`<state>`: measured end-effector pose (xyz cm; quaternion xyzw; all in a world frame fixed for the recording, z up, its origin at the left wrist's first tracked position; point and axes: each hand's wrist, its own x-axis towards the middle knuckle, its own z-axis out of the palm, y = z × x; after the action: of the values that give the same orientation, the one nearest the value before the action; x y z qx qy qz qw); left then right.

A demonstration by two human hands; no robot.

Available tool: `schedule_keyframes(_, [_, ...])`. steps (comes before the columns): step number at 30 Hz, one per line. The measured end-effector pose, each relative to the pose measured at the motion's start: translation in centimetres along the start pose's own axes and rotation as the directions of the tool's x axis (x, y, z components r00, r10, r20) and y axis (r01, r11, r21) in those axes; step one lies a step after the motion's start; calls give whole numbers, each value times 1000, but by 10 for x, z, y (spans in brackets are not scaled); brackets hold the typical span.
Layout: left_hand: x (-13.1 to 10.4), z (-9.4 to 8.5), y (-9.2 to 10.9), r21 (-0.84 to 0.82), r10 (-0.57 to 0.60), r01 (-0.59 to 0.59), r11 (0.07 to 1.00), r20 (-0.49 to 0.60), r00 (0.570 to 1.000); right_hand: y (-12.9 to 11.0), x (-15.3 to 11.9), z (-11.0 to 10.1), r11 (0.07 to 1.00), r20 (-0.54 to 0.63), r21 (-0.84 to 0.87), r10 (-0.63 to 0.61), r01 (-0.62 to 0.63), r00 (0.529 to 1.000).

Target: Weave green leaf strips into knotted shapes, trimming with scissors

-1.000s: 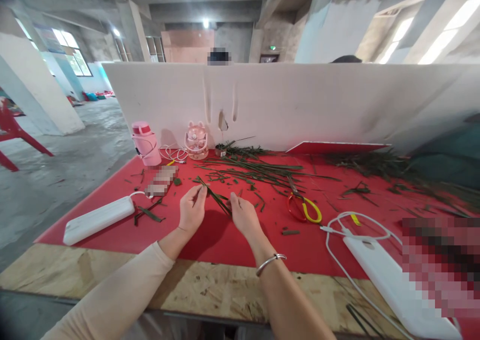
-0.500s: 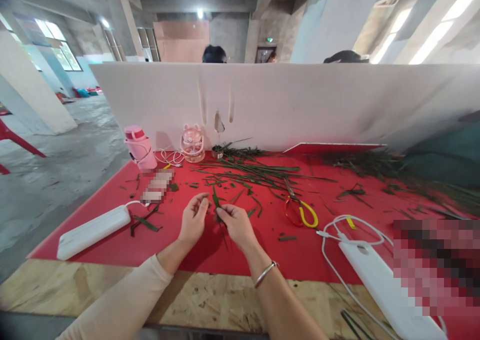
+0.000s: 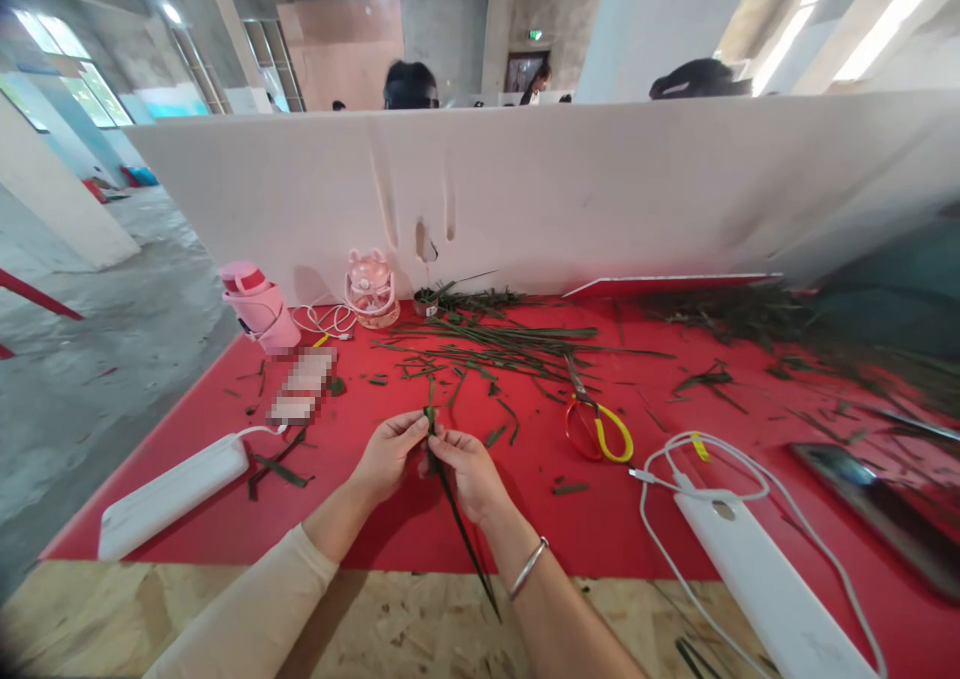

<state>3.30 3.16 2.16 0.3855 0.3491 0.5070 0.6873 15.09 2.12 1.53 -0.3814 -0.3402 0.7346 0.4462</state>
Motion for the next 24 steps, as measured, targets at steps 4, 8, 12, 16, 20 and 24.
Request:
schedule_keyframes(4, [5, -6, -5, -89, -66, 58, 994, -99, 993, 0, 1, 0, 994, -21, -111, -24, 21, 999])
schedule_keyframes(8, [9, -13, -7, -216, -97, 47, 975, -228, 969, 0, 1, 0, 933, -60, -355, -85, 58, 995])
schedule_keyframes(12, [12, -18, -7, -252, -128, 62, 966, -253, 959, -5, -1, -2, 891, -72, -454, -48, 10, 996])
schedule_keyframes(16, [13, -21, -8, -233, -123, 56, 971, -285, 951, -13, -3, -2, 896, -77, -443, 9, -42, 997])
schedule_keyframes(20, [13, -22, -8, -254, -126, 52, 966, -286, 950, -20, -4, -4, 929, -75, -358, 69, -92, 995])
schedule_keyframes(24, [12, -22, -5, -300, -157, 68, 951, -286, 945, -20, -3, -6, 942, -82, -323, 65, -89, 994])
